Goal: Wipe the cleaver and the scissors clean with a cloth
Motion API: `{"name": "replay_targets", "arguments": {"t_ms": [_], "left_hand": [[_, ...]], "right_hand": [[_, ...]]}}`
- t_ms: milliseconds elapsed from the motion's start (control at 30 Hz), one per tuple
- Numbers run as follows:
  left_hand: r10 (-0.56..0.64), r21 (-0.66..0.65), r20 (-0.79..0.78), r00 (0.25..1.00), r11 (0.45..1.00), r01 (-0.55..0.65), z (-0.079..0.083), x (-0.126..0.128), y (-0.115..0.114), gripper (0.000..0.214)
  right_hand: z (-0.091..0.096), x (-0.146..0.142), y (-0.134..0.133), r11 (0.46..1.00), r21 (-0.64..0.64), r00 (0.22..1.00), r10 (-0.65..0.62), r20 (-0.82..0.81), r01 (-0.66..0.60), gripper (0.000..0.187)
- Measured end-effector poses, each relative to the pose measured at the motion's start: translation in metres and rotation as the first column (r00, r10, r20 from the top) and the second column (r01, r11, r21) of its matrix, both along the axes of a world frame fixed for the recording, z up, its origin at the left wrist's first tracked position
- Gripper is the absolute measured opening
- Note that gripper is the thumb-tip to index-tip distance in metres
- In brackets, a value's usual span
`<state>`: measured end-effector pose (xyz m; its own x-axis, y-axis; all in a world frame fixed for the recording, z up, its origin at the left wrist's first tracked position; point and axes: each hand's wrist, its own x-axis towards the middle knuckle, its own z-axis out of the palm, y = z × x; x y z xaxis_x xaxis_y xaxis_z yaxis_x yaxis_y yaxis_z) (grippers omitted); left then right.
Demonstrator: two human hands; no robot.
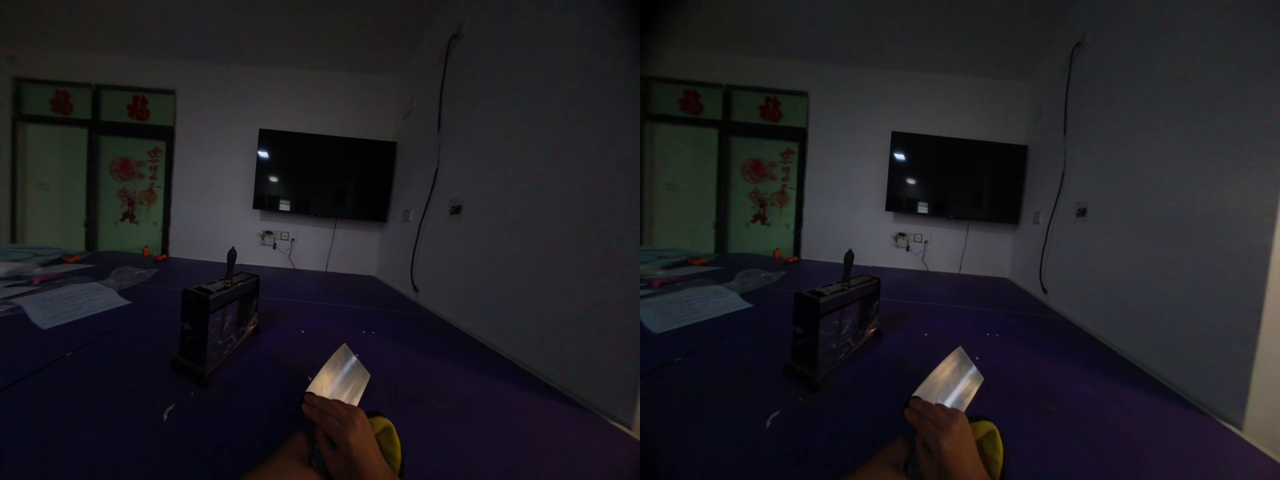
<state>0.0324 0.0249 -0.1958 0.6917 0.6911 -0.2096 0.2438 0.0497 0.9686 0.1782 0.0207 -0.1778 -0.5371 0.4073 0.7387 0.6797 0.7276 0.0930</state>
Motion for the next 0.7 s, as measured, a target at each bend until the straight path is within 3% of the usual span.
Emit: {"name": "replay_targets", "arguments": {"t_ms": [233,400,567,700], "left_hand": [[-0.001,0.091,-0.072,0.997,0.996,0.007,-0.010,-0.001,0.006,0.031],[0.033,0.165,-0.104,0.994,0.986,-0.015,-0.023,0.005,0.017,0.027],[0.125,0.216,-0.121,0.985,0.972,-0.097,-0.035,0.009,0.027,0.026],[0.180,0.209,-0.127,0.975,0.966,-0.151,-0.041,0.009,0.031,0.031]], "right_hand": [[-0.002,0.001,0.003,1.000,-0.002,1.000,0.003,-0.001,-0.003,0.042],[-0.010,0.008,0.012,0.998,-0.006,0.992,-0.063,-0.111,0.063,0.042],[-0.016,0.023,0.021,0.983,-0.075,0.965,-0.179,-0.191,0.167,0.041],[-0.016,0.024,0.020,0.983,-0.075,0.964,-0.180,-0.197,0.168,0.040]]}}
